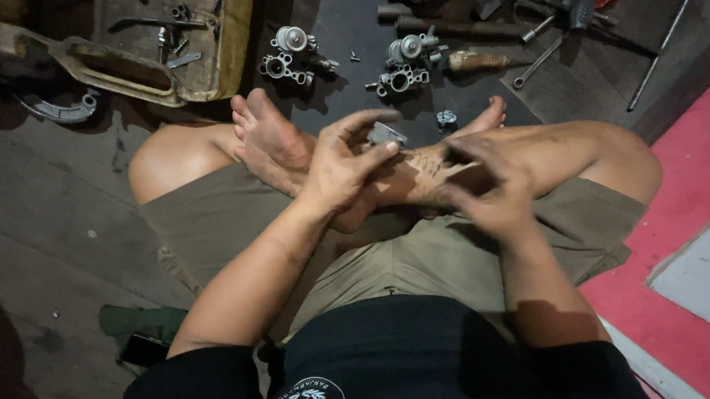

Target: Assembling a motorcycle carburetor by installing small internal components and fastening them with a screwdriver.

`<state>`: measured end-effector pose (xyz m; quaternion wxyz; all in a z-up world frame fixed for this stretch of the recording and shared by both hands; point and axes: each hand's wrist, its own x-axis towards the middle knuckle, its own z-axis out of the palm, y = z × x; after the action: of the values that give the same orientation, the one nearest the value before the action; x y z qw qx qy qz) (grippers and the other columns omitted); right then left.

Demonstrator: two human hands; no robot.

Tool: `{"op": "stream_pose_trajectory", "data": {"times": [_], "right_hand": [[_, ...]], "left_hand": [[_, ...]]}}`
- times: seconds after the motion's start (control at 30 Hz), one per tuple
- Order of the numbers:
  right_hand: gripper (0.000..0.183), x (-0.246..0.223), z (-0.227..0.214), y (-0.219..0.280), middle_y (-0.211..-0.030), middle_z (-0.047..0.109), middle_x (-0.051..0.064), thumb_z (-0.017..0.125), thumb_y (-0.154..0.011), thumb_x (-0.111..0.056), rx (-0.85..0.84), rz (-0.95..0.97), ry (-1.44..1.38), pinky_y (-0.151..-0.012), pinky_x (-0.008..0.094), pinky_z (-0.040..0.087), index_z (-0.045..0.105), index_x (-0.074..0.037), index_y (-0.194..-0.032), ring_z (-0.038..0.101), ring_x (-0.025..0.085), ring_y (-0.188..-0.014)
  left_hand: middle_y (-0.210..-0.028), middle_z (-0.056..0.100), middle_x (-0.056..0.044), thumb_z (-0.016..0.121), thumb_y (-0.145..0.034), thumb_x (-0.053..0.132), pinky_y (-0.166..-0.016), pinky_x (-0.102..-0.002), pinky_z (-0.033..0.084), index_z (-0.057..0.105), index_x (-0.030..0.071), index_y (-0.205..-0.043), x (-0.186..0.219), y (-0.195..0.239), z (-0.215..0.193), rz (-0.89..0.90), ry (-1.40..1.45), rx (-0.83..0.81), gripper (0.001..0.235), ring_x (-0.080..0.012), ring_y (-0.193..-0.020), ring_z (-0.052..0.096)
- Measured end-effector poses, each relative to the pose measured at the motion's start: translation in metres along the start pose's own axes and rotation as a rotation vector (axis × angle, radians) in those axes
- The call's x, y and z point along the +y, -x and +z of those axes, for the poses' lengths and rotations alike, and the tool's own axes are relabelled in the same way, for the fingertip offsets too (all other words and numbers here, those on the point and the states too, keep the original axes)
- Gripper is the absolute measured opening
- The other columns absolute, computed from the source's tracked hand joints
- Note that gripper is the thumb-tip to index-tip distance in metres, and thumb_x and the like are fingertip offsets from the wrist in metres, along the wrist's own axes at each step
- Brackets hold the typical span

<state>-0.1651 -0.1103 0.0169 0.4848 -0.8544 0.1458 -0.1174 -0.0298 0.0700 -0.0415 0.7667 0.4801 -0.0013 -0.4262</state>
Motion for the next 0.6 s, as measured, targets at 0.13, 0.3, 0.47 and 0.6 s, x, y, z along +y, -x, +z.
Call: {"op": "stream_pose_trajectory", "data": {"times": [0.13, 0.3, 0.47, 0.6], "right_hand": [[0.033, 0.004, -0.051, -0.006, -0.116, 0.069, 0.025, 0.068, -0.099, 0.010, 0.080, 0.272, 0.062, -0.081, 0.034, 0.059, 0.062, 0.015, -0.131, 0.067, 0.027, -0.089], [0.029, -0.008, -0.066, -0.052, -0.111, 0.073, 0.023, 0.072, -0.097, -0.003, -0.177, 0.149, 0.349, -0.081, 0.037, 0.054, 0.071, 0.013, -0.122, 0.069, 0.030, -0.089], [0.037, 0.048, -0.044, -0.094, -0.086, 0.074, 0.022, 0.081, -0.085, -0.020, -0.553, 0.112, 0.706, -0.063, 0.046, 0.054, 0.073, 0.004, -0.112, 0.069, 0.040, -0.068], [0.047, 0.087, -0.003, -0.114, -0.101, 0.077, 0.024, 0.078, -0.085, -0.036, -0.866, 0.367, 0.991, -0.080, 0.054, 0.060, 0.076, 0.000, -0.115, 0.075, 0.043, -0.093]], "left_hand": [[-0.098, 0.066, -0.007, 0.073, -0.090, 0.003, -0.075, -0.023, 0.053, 0.063, 0.000, -0.131, 0.024, 0.001, -0.009, 0.051, -0.126, -0.004, 0.042, -0.0111, -0.083, 0.060], [-0.099, 0.067, -0.008, 0.070, -0.092, -0.002, -0.073, -0.022, 0.056, 0.061, -0.002, -0.134, 0.024, -0.001, -0.008, 0.004, -0.002, 0.024, 0.043, -0.0116, -0.081, 0.064], [-0.103, 0.066, -0.009, 0.069, -0.091, -0.002, -0.076, -0.024, 0.057, 0.061, -0.001, -0.134, 0.030, 0.000, -0.005, -0.017, -0.008, 0.041, 0.044, -0.0126, -0.084, 0.064], [-0.095, 0.068, -0.012, 0.069, -0.092, -0.004, -0.066, -0.029, 0.063, 0.056, -0.003, -0.139, 0.008, -0.009, -0.015, 0.051, 0.138, 0.063, 0.048, -0.0197, -0.080, 0.071]]}}
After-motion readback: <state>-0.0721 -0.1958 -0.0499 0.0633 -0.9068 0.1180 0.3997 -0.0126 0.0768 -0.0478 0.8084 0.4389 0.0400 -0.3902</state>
